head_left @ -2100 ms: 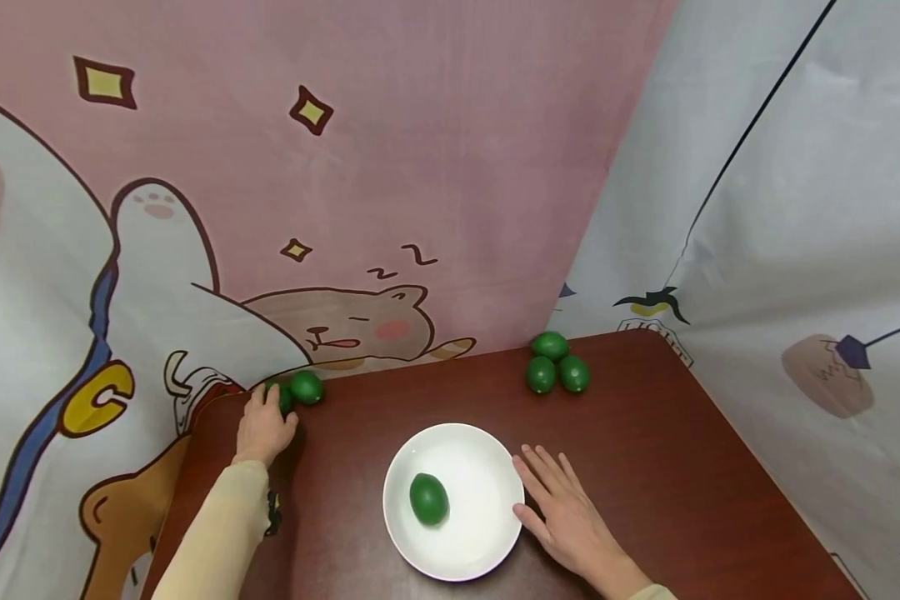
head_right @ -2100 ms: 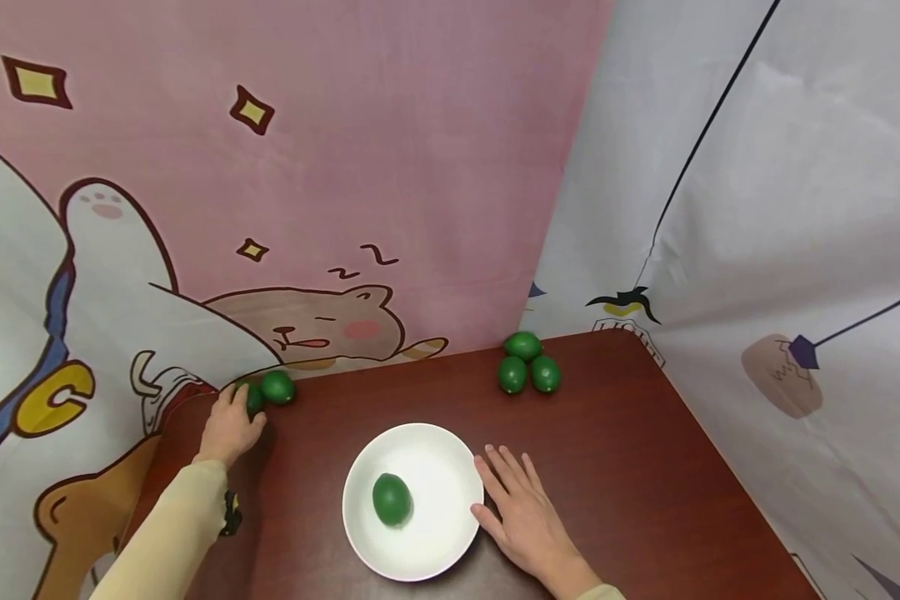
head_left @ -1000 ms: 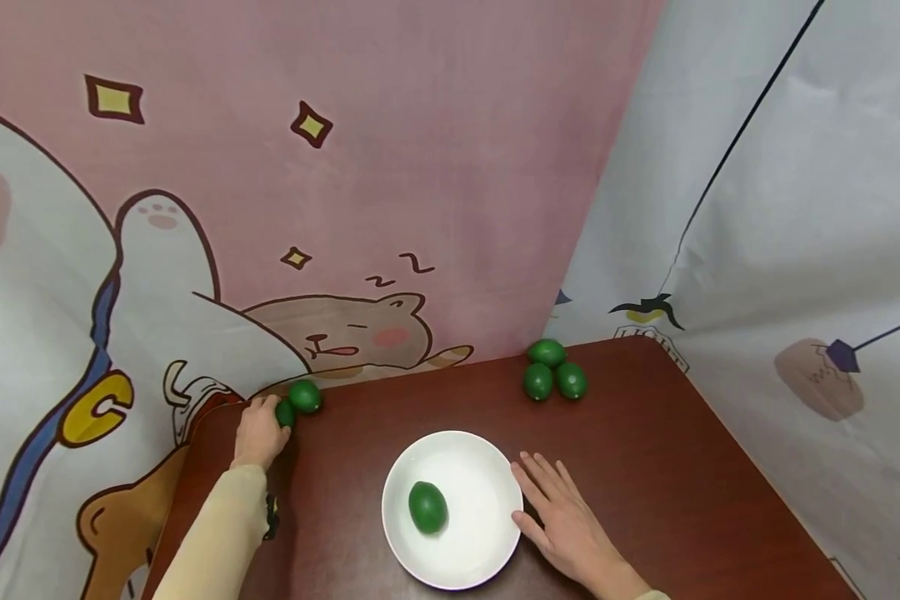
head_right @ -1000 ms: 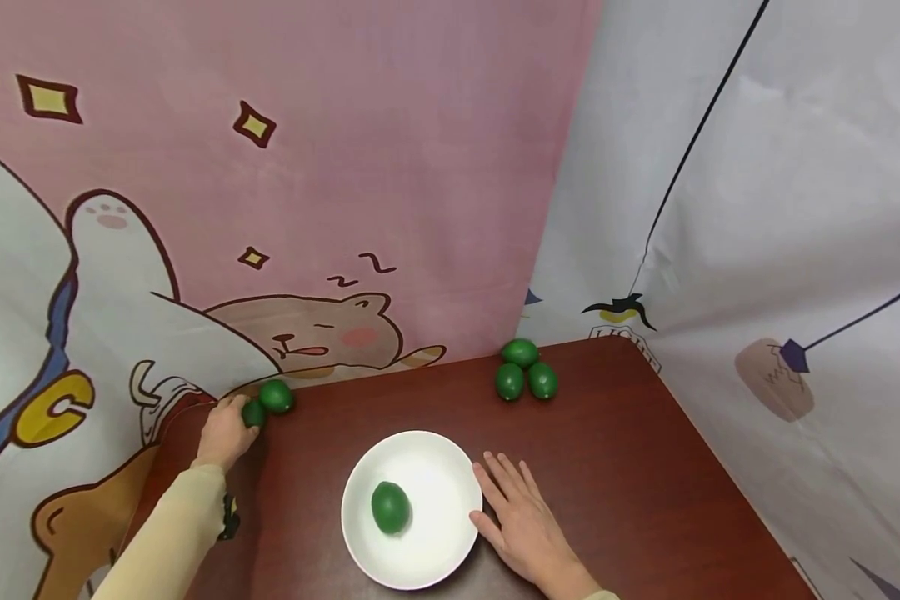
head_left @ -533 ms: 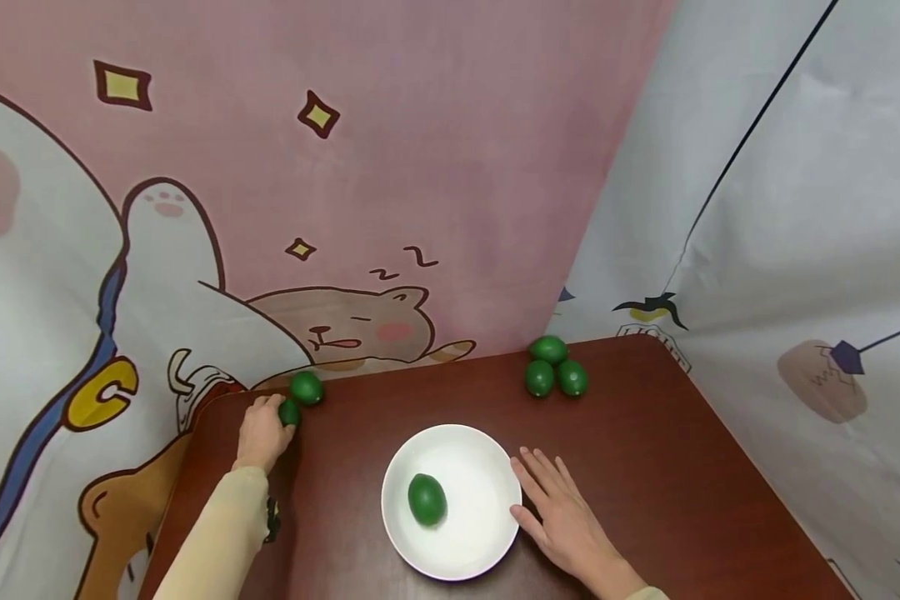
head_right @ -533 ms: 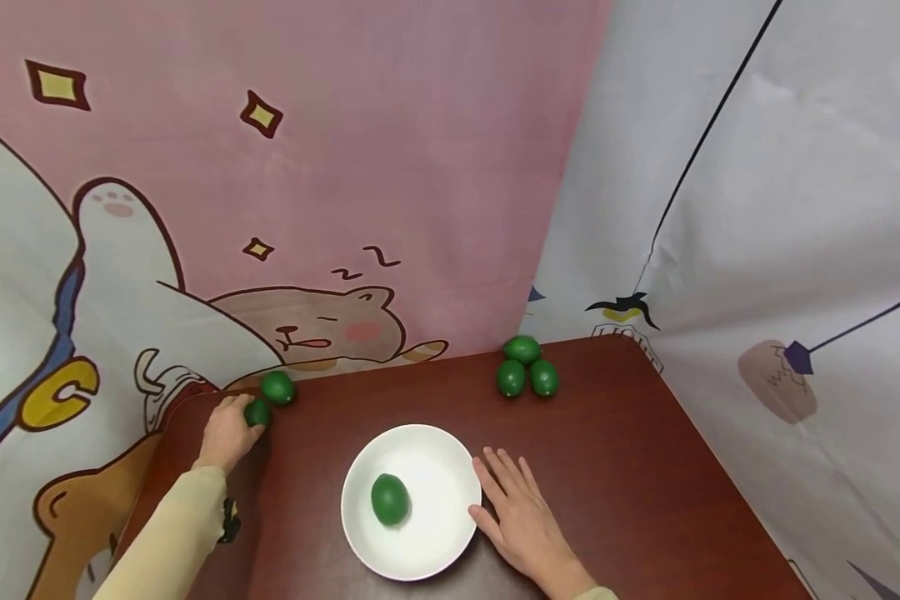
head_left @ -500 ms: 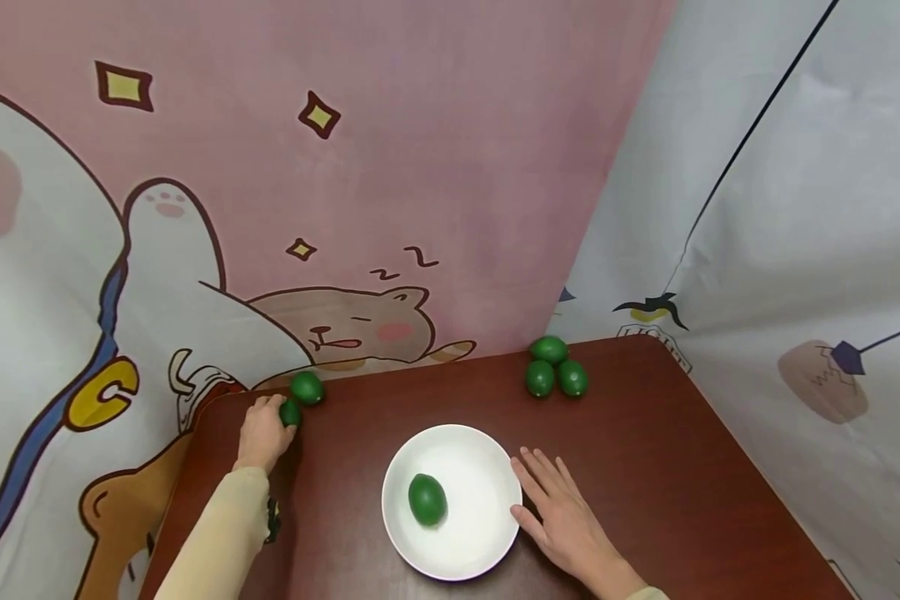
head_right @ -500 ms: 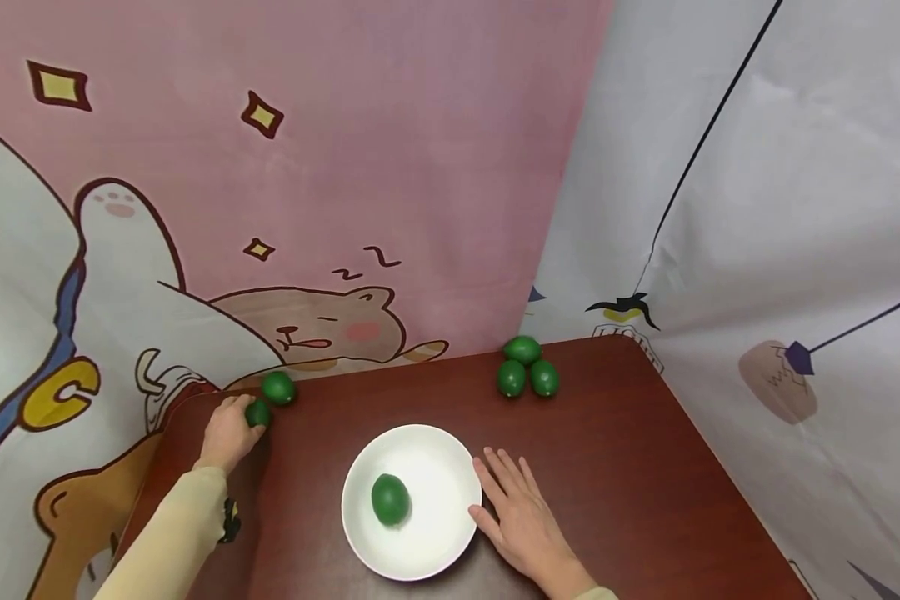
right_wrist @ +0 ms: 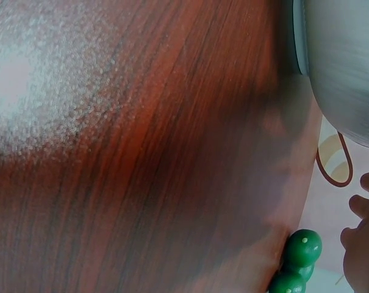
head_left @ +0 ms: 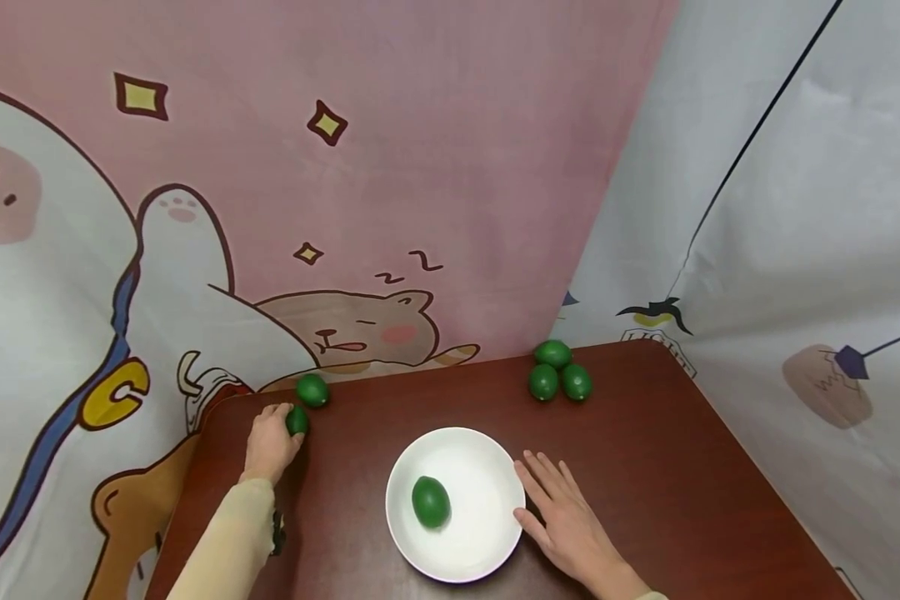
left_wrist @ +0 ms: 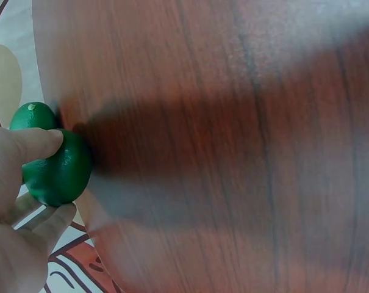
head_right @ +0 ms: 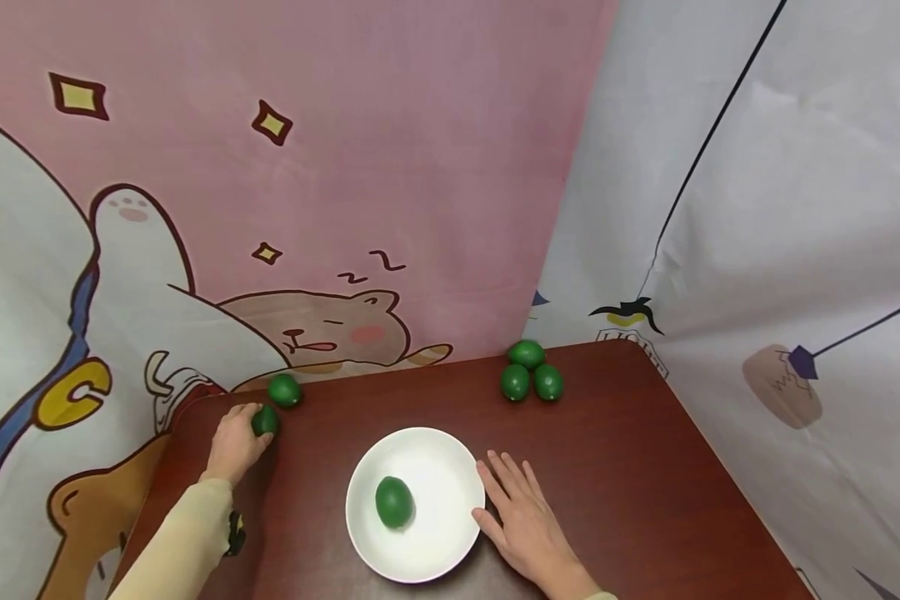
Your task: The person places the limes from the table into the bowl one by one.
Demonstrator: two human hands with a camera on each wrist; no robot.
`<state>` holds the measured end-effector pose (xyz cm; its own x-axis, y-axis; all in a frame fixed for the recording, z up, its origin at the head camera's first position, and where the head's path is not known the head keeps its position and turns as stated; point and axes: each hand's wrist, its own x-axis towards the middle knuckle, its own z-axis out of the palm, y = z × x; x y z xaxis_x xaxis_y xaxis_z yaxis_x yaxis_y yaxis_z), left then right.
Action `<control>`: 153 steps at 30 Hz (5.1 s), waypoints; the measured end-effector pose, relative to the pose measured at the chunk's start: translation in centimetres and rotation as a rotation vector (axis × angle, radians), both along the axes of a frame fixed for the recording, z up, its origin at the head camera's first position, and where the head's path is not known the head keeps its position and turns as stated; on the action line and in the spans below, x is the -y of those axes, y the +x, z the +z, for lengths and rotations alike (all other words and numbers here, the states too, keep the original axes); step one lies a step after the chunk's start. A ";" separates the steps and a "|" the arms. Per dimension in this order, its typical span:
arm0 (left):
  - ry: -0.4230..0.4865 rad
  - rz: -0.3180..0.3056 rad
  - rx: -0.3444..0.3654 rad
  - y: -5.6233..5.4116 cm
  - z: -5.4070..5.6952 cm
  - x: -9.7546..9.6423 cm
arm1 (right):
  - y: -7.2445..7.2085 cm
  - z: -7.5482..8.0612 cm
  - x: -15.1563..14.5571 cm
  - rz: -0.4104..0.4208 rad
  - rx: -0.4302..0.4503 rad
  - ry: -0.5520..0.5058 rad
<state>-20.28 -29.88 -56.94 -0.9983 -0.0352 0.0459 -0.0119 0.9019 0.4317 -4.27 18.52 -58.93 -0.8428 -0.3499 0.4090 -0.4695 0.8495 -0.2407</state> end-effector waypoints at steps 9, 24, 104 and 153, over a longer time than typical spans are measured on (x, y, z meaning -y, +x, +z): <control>0.014 0.018 -0.010 0.8 0.0 -0.3 | 0.0 0.2 0.1 0.014 -0.022 0.002; 0.052 0.014 -0.023 1.7 -0.9 -0.5 | 0.0 0.0 -0.1 0.007 -0.023 0.005; 0.131 -0.005 -0.140 5.3 0.1 -4.4 | -0.1 0.0 0.0 -0.004 -0.007 0.013; 0.117 -0.334 -0.395 7.7 6.8 -13.8 | -0.1 0.0 -0.1 0.002 -0.008 0.002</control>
